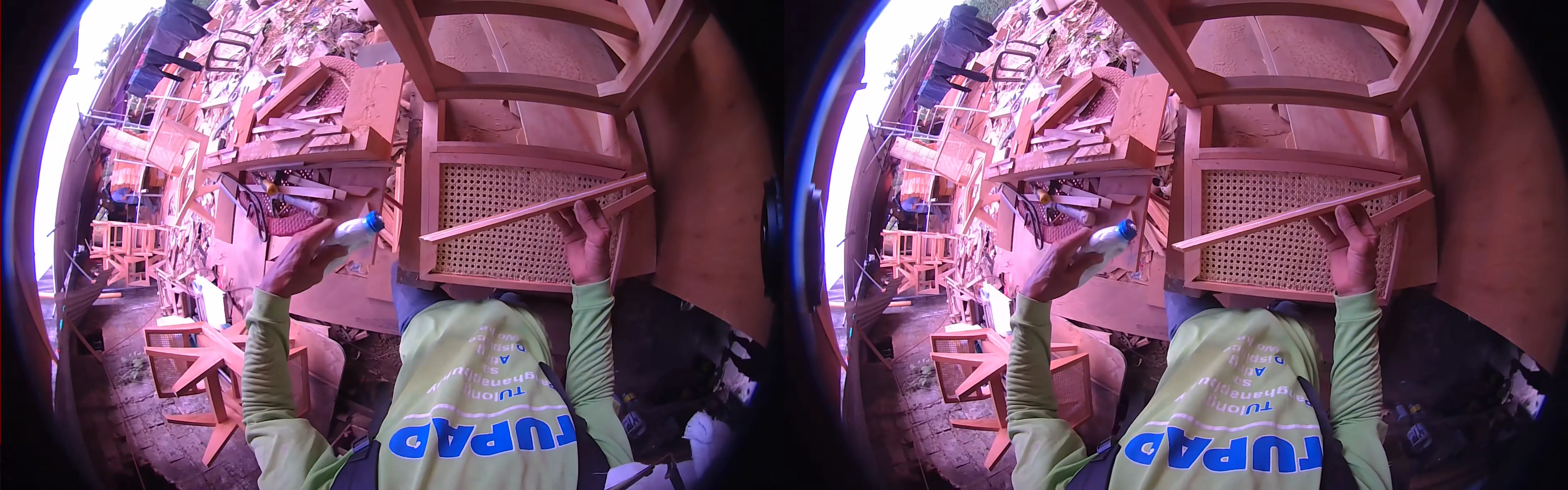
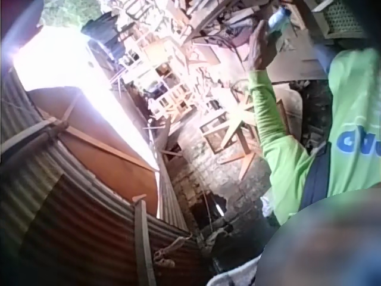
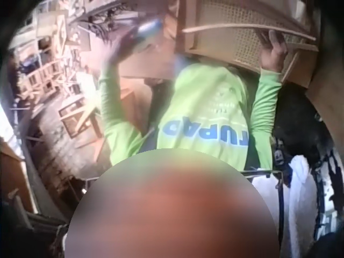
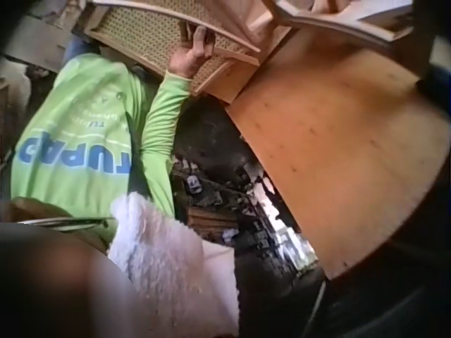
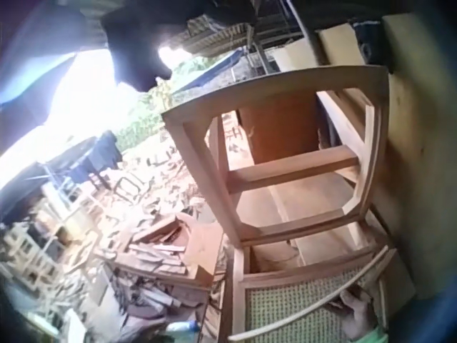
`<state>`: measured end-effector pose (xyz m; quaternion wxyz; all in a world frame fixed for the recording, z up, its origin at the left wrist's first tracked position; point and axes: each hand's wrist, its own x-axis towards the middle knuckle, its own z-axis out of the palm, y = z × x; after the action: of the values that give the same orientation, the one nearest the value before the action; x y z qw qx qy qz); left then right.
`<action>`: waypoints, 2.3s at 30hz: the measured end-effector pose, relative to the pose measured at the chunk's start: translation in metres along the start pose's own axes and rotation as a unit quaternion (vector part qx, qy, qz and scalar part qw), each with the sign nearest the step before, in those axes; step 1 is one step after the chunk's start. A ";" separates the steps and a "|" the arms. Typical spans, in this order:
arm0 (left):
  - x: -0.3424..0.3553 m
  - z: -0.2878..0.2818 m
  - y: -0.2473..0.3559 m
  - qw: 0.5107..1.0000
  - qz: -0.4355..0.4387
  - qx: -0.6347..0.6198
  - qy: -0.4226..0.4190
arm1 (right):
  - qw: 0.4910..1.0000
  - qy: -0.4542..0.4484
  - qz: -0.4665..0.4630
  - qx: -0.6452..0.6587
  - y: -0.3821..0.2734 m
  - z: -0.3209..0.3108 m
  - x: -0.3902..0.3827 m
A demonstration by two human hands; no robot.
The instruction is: Applying glue and hammering wooden trim onto the frame of a chair.
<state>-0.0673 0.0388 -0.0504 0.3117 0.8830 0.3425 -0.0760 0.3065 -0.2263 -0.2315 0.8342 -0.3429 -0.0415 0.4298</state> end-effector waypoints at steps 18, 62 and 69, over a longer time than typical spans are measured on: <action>0.018 0.016 0.018 0.989 0.110 0.067 -0.073 | 0.998 -0.016 -0.030 -0.060 -0.001 0.027 0.005; 0.035 0.028 -0.107 0.985 0.110 0.109 -0.078 | 0.998 0.056 0.015 -0.034 0.000 -0.025 -0.047; 0.032 0.044 -0.102 0.993 0.046 0.075 0.078 | 0.988 0.141 0.029 -0.053 0.000 -0.043 -0.073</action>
<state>-0.1067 0.0882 -0.1473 0.2198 0.9219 0.3184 -0.0183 0.2761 -0.3034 -0.2479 0.7995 -0.4449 0.0640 0.3985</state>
